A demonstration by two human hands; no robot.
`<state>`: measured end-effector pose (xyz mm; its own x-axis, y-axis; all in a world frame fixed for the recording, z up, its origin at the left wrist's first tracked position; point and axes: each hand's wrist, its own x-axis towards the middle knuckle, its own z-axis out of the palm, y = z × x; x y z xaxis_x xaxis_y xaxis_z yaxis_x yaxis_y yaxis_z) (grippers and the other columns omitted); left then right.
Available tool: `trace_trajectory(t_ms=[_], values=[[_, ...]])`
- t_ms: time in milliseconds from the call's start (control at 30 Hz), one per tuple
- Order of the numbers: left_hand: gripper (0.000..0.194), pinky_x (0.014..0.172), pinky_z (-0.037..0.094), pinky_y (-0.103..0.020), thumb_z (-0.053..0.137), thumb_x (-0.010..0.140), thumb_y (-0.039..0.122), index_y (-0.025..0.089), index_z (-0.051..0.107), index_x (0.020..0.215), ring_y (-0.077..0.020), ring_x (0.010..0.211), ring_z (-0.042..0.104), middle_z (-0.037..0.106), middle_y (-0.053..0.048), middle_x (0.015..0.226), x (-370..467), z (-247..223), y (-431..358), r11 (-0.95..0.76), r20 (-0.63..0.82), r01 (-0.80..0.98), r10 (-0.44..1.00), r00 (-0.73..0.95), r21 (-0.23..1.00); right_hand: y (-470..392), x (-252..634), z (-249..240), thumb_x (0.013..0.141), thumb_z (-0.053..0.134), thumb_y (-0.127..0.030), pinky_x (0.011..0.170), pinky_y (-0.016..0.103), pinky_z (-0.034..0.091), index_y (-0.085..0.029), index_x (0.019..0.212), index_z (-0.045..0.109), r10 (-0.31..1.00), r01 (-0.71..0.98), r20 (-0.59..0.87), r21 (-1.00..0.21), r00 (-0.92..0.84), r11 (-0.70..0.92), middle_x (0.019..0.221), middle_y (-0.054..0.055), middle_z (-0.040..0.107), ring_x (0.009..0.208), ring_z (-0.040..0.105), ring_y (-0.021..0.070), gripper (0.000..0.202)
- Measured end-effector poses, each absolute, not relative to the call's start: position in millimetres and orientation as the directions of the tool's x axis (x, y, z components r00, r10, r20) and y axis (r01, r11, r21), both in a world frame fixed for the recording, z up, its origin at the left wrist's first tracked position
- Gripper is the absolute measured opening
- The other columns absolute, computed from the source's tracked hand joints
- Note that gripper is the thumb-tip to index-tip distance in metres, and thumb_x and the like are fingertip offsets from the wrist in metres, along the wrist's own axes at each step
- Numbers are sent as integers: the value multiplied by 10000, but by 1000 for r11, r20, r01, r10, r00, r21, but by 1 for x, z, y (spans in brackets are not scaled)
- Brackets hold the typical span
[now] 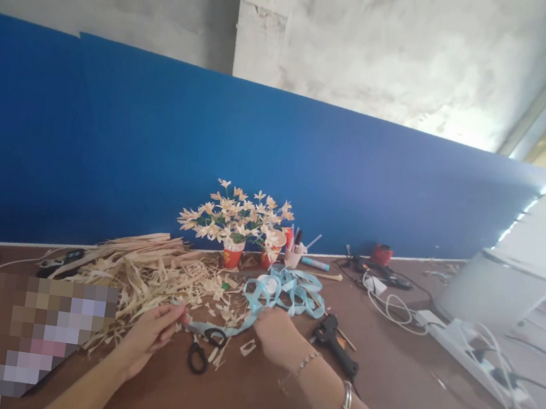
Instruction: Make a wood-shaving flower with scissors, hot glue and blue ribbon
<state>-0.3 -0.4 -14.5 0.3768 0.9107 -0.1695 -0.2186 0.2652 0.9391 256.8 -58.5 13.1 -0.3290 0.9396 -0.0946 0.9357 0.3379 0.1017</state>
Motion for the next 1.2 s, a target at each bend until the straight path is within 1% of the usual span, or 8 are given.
trace_trajectory(t_ms=[167, 367, 467, 533, 633, 733, 967, 1200], values=[[302, 329, 120, -107, 697, 640, 363, 102, 638, 780, 13, 398, 282, 616, -47, 724, -1, -16, 1, 342, -205, -307, 893, 401, 888, -44, 267, 2, 701, 480, -84, 647, 303, 331, -86, 791, 633, 818, 776, -172, 260, -549, 575, 791, 146, 625, 807, 545, 234, 177], [250, 318, 129, -111, 690, 648, 300, 101, 655, 795, 9, 399, 292, 616, -48, 732, -2, -17, 1, 385, -214, -369, 878, 428, 846, -44, 271, 17, 636, 481, -120, 608, 285, 348, -125, 739, 624, 838, 823, -133, 161, -529, 545, 791, 110, 632, 745, 563, 214, 176], [248, 321, 121, -119, 691, 640, 295, 100, 655, 791, 5, 399, 295, 614, -52, 729, -2, -16, 2, 380, -209, -381, 883, 419, 843, -47, 268, 36, 568, 502, -111, 533, 245, 333, -148, 638, 586, 920, 927, -124, 1, -372, 375, 676, 57, 621, 648, 557, 181, 115], [267, 325, 109, -127, 701, 625, 309, 100, 650, 784, 3, 396, 295, 610, -50, 717, -1, -15, 1, 371, -207, -371, 887, 412, 852, -46, 260, 46, 563, 497, -109, 475, 207, 311, -161, 602, 533, 954, 937, -99, -244, -282, 251, 583, 2, 575, 564, 527, 135, 73], [298, 340, 85, -141, 715, 600, 338, 111, 629, 773, 4, 389, 293, 609, -37, 713, 2, -15, 1, 347, -196, -346, 894, 403, 872, -37, 233, 46, 598, 472, -112, 422, 170, 317, -178, 640, 465, 978, 728, -53, -676, -202, 114, 531, -54, 520, 465, 493, 86, 78], [311, 358, 79, -155, 714, 593, 376, 120, 597, 726, 6, 374, 273, 602, -14, 677, 4, -17, 1, 311, -172, -309, 899, 403, 899, -25, 194, 28, 648, 453, -139, 383, 166, 344, -196, 747, 439, 991, 402, -4, -914, -132, 50, 553, -67, 534, 404, 503, 79, 114], [353, 371, 52, -186, 685, 603, 461, 150, 529, 655, -18, 339, 202, 363, 96, 386, 5, -26, 4, 254, -146, -227, 903, 405, 940, -16, 150, -8, 744, 497, -230, 544, 241, 491, -176, 976, 563, 968, 223, 246, -942, -56, 252, 690, -3, 604, 550, 590, 121, 247], [341, 361, 57, -183, 660, 630, 464, 149, 534, 656, -22, 327, 205, 363, 93, 355, 7, -27, 3, 230, -140, -177, 901, 411, 957, -15, 155, -16, 716, 547, -273, 438, 214, 435, -154, 814, 575, 991, 229, 132, -964, -24, 134, 580, -16, 581, 436, 535, 107, 157]])
